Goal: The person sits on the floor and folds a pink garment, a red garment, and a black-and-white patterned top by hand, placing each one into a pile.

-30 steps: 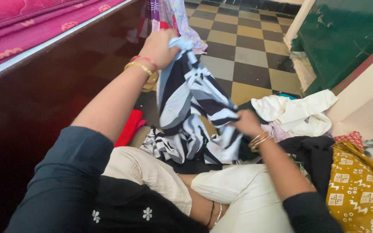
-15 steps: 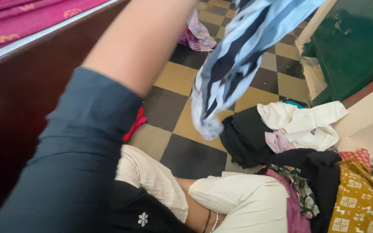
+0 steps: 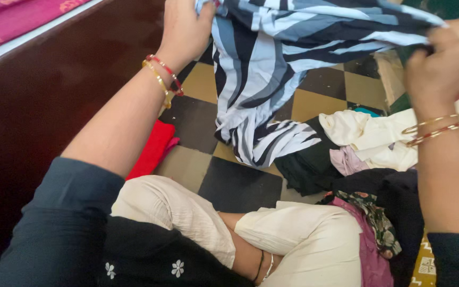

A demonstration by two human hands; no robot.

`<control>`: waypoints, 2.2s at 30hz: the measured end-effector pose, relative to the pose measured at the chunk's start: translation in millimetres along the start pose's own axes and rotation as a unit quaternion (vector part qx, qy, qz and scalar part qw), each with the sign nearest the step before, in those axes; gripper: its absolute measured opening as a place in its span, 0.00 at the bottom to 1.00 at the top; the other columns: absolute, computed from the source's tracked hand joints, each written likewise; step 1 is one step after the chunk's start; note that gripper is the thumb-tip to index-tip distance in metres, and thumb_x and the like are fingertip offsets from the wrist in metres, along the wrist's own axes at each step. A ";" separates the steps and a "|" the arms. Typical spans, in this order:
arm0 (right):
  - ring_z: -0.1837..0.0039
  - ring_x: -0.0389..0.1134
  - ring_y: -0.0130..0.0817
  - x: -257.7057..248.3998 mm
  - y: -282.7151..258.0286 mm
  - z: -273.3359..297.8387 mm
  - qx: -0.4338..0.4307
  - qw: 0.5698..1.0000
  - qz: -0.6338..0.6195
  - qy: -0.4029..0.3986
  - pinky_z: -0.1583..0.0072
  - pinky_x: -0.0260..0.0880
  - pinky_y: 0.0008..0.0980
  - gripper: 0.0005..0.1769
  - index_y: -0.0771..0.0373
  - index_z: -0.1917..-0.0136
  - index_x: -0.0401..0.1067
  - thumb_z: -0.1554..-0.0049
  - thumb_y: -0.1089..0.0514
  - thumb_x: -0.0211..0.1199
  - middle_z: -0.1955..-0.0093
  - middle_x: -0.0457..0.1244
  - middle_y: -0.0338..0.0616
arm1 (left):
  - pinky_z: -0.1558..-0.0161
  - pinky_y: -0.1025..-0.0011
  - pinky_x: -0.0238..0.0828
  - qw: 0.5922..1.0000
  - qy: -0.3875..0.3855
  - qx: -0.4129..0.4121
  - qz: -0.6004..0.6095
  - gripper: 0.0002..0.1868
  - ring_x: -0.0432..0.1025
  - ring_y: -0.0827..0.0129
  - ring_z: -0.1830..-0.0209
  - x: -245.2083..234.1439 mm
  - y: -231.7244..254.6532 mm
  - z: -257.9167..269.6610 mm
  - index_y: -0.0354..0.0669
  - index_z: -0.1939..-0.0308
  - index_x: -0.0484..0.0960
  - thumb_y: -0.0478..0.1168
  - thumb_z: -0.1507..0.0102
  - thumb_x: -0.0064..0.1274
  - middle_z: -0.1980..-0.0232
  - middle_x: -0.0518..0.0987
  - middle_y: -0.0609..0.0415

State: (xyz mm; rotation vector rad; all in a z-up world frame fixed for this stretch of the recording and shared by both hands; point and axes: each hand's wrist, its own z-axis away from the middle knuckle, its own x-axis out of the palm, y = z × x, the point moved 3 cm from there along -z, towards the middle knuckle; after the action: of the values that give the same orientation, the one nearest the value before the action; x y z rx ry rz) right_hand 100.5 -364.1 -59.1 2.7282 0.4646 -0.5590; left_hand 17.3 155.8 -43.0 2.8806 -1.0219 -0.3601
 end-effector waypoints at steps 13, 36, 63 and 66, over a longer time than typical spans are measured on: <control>0.50 0.70 0.35 30.0 -68.9 80.8 0.242 0.864 -0.342 -0.279 0.47 0.69 0.34 0.08 0.62 0.50 0.80 0.45 0.68 0.70 0.53 0.70 0.43 | 0.59 0.62 0.70 0.974 -0.099 -0.201 0.031 0.07 0.75 0.54 0.64 -3.6 -36.0 102.7 0.38 0.65 0.79 0.37 0.39 0.60 0.66 0.79 0.44; 0.55 0.63 0.20 90.3 -296.8 120.2 0.298 0.682 -0.655 -0.131 0.52 0.71 0.22 0.13 0.60 0.53 0.62 0.37 0.66 0.67 0.56 0.62 0.35 | 0.56 0.72 0.76 0.878 0.162 -0.405 0.196 0.12 0.74 0.74 0.59 1.1 -53.0 218.2 0.34 0.52 0.72 0.27 0.36 0.59 0.55 0.77 0.55; 0.46 0.68 0.53 197.1 -390.6 255.6 0.068 0.856 -0.328 -0.392 0.46 0.69 0.48 0.15 0.60 0.50 0.74 0.52 0.56 0.69 0.50 0.64 0.52 | 0.48 0.68 0.73 0.833 0.423 -0.345 0.097 0.15 0.73 0.69 0.55 -73.2 -130.4 297.3 0.25 0.55 0.74 0.39 0.30 0.55 0.54 0.80 0.50; 0.47 0.71 0.50 234.0 -386.2 261.5 0.162 0.826 -0.350 -0.411 0.44 0.71 0.44 0.11 0.59 0.54 0.77 0.50 0.55 0.68 0.51 0.67 0.50 | 0.51 0.67 0.74 0.806 0.430 -0.394 0.101 0.19 0.74 0.68 0.57 -77.2 -144.0 304.6 0.22 0.56 0.78 0.42 0.30 0.54 0.55 0.82 0.48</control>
State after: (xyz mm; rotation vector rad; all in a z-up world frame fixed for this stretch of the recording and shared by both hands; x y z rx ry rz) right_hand 76.5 -55.3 -479.1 2.1612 1.1852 -2.0297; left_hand -25.6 321.8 -343.2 1.7965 -0.7150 0.4267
